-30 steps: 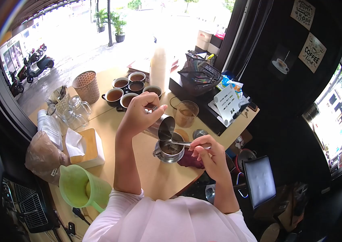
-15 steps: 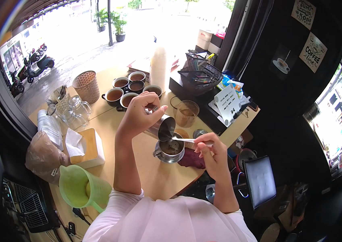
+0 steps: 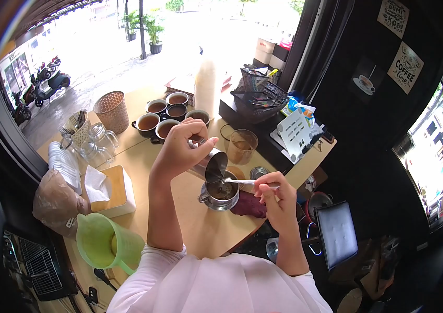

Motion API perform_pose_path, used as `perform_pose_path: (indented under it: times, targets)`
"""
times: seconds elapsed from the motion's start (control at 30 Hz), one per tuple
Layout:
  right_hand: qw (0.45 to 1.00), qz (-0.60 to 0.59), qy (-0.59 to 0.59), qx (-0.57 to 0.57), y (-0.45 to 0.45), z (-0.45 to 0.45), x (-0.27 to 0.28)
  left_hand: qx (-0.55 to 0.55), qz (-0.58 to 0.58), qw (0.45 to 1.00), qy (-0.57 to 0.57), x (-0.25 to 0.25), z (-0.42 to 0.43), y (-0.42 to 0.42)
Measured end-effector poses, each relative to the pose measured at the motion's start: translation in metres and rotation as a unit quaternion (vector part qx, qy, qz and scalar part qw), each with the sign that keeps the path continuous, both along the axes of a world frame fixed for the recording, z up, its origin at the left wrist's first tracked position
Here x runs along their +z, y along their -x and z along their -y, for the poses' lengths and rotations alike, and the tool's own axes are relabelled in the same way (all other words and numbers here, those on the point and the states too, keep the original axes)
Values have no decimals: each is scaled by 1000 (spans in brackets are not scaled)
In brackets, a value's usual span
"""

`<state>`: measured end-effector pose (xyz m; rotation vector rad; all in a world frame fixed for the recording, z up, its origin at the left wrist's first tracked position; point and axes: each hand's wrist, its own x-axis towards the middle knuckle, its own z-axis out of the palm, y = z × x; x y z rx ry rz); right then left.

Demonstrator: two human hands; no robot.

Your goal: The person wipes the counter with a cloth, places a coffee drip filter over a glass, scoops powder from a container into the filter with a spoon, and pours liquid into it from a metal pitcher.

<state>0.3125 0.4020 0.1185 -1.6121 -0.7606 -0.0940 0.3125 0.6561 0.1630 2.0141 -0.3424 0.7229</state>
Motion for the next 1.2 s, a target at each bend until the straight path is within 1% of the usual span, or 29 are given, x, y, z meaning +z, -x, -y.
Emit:
perform_pose_path:
  times: [0.07, 0.17, 0.27, 0.37, 0.47, 0.53, 0.57, 0.63, 0.67, 0.77, 0.87, 0.97, 1.07, 1.17, 1.2]
  targets:
    - [999, -3, 34, 7, 5, -2, 6, 1, 0, 1000, -3, 0, 1, 0]
    - [999, -30, -12, 18, 1, 1, -1, 7, -4, 1000, -6, 2, 1, 2]
    - [1000, 7, -9, -3, 1, -1, 1, 9, -8, 1000, -5, 3, 2, 2]
    - [999, 1, 34, 23, 5, -2, 7, 11, -13, 1000, -7, 4, 3, 2]
    - [999, -27, -26, 19, -2, 2, -3, 13, -10, 1000, -10, 5, 3, 3]
    - [1000, 0, 3, -4, 2, -1, 2, 16, -3, 1000, -20, 5, 4, 3]
    - [1000, 13, 18, -16, 4, -2, 4, 12, -2, 1000, -7, 5, 5, 3]
    - [1000, 10, 17, -2, 3, -2, 3, 7, -2, 1000, 18, 4, 8, 3]
    - [1000, 8, 17, 5, 3, -2, 2, 7, 3, 1000, 13, 4, 8, 3]
    - [1000, 16, -14, -22, 1, 0, -3, 10, 10, 1000, 3, 5, 7, 3]
    - [998, 16, 49, -21, 9, -2, 8, 12, 7, 1000, 4, 5, 8, 3]
    - [998, 52, 11, -16, 11, -4, 5, 15, 8, 1000, -3, 5, 8, 3]
    - [985, 154, 40, -65, 11, -4, 7, 19, 6, 1000, -24, 7, 6, 4]
    - [927, 343, 118, -92, 10, -8, 10, 22, -1, 999, -23, 7, 6, 4]
    - [917, 365, 133, -90, 12, -9, 11, 23, 0, 999, -26, 6, 6, 4]
